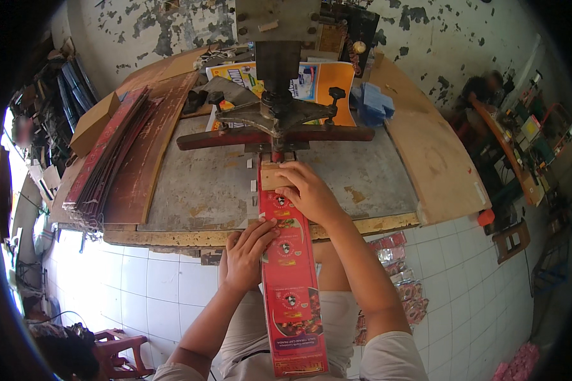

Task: The person places long red cardboard packaging strips onto a jig and uses a wooden block to apply adhesive labels to them.

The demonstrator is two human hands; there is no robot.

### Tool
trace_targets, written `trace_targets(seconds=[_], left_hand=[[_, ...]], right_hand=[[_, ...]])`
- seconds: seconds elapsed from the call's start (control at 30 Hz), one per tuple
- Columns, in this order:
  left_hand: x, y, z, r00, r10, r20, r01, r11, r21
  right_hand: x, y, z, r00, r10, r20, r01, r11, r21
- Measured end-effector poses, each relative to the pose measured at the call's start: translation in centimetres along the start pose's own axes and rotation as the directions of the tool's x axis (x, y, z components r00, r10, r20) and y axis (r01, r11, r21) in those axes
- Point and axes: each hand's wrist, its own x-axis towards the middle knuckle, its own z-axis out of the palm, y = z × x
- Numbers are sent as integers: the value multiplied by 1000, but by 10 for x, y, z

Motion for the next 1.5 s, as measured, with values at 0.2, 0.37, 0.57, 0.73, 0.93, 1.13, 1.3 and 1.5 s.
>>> trace_targets(seconds=[0.2, 0.37, 0.57, 0.73, 0.93, 1.13, 1.3, 1.5], left_hand=[[1, 1, -2, 1000, 2, 0, -2, 1000, 12], [2, 2, -2, 1000, 3, -4, -3, 1000, 12], [3, 4, -2, 1000, -6, 2, 6, 1000, 24], [5, 7, -3, 1000, -20, 13, 20, 1000, 11], [5, 7, -2, 999, -17, 32, 15, 999, 44], [3, 6, 2, 1000, -23, 15, 21, 997, 74], [4, 8, 2, 1000, -11, -17, 13, 997, 73], [-1, 4, 3, 1000, -6, -6, 7, 998, 65]], right_hand=[[-1, -2, 0, 999, -8, -31, 6, 998, -57], [-2, -6, -3, 996, -26, -82, 13, 988, -154], [-6, -10, -10, 973, 41, -228, -90, 974, -206], [-16, 7, -7, 956, 183, -230, -234, 948, -216], [-20, 16, -5, 953, 191, -234, -247, 939, -240], [-21, 17, -3, 954, 171, -246, -226, 950, -217], [-21, 13, -5, 954, 135, -267, -192, 960, -201], [-17, 11, -7, 976, 59, -211, -55, 998, 26]])
